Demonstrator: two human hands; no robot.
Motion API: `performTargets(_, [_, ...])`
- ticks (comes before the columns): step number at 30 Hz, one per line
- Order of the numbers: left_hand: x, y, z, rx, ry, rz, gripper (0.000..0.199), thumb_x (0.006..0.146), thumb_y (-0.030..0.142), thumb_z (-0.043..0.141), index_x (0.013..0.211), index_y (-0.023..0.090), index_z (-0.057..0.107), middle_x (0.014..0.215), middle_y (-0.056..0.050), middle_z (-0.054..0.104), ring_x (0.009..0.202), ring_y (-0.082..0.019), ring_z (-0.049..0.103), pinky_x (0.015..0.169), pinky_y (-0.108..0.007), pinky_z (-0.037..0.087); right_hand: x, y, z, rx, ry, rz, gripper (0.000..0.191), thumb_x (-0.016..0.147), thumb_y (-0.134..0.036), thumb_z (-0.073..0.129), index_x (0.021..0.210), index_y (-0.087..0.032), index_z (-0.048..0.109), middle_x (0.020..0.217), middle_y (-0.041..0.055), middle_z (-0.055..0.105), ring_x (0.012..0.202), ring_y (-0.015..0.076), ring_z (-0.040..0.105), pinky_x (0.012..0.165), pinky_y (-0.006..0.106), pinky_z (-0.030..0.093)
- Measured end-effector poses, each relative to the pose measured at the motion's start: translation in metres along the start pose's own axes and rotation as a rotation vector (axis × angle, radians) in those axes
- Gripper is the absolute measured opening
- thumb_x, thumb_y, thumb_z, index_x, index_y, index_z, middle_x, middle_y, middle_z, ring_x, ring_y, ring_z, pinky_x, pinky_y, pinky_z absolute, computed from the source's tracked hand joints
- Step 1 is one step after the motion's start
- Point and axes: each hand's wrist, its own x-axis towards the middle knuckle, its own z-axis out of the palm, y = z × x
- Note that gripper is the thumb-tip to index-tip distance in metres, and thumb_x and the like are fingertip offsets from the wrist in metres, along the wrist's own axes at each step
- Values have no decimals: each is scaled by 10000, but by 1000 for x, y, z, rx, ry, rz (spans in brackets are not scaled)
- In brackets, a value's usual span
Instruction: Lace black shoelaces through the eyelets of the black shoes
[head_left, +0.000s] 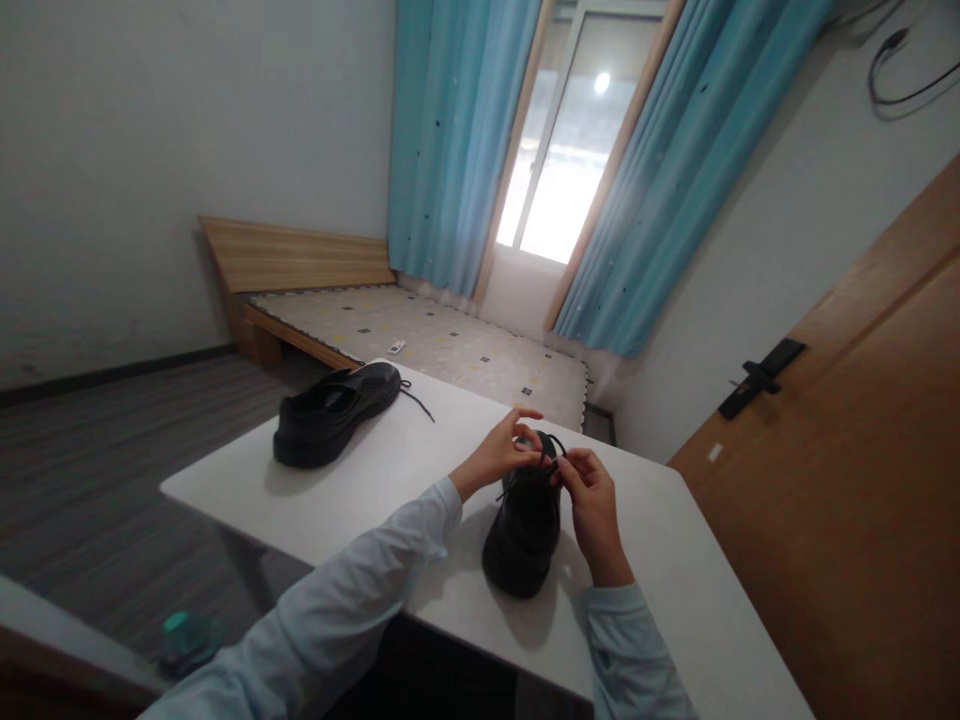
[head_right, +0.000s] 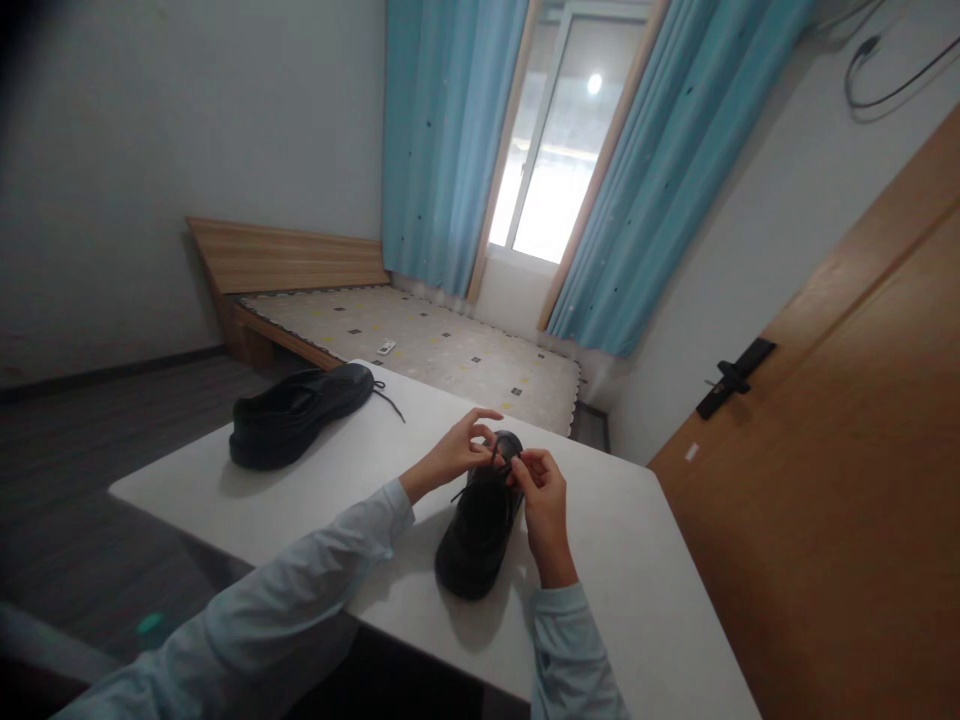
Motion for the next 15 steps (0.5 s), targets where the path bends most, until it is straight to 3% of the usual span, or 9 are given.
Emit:
performTargets(8, [0, -7, 1, 12, -122, 12, 566, 573, 188, 758, 1070, 169, 488, 802, 17, 572, 646, -109, 625, 627, -242, 486, 0, -4, 1, 4, 55, 8, 278, 692, -371, 721, 774, -200, 518, 656, -22, 619, 563, 127, 569, 522, 241, 432])
performTargets(15, [-2, -6, 0, 365, -106, 139, 511, 586, 280, 771, 1041, 166, 570, 839, -25, 645, 737, -130, 589, 685, -247, 452, -1, -5, 2, 32, 10, -3, 276, 733, -378, 682, 834, -216, 482, 767, 12, 701, 547, 129, 577, 512, 239, 406])
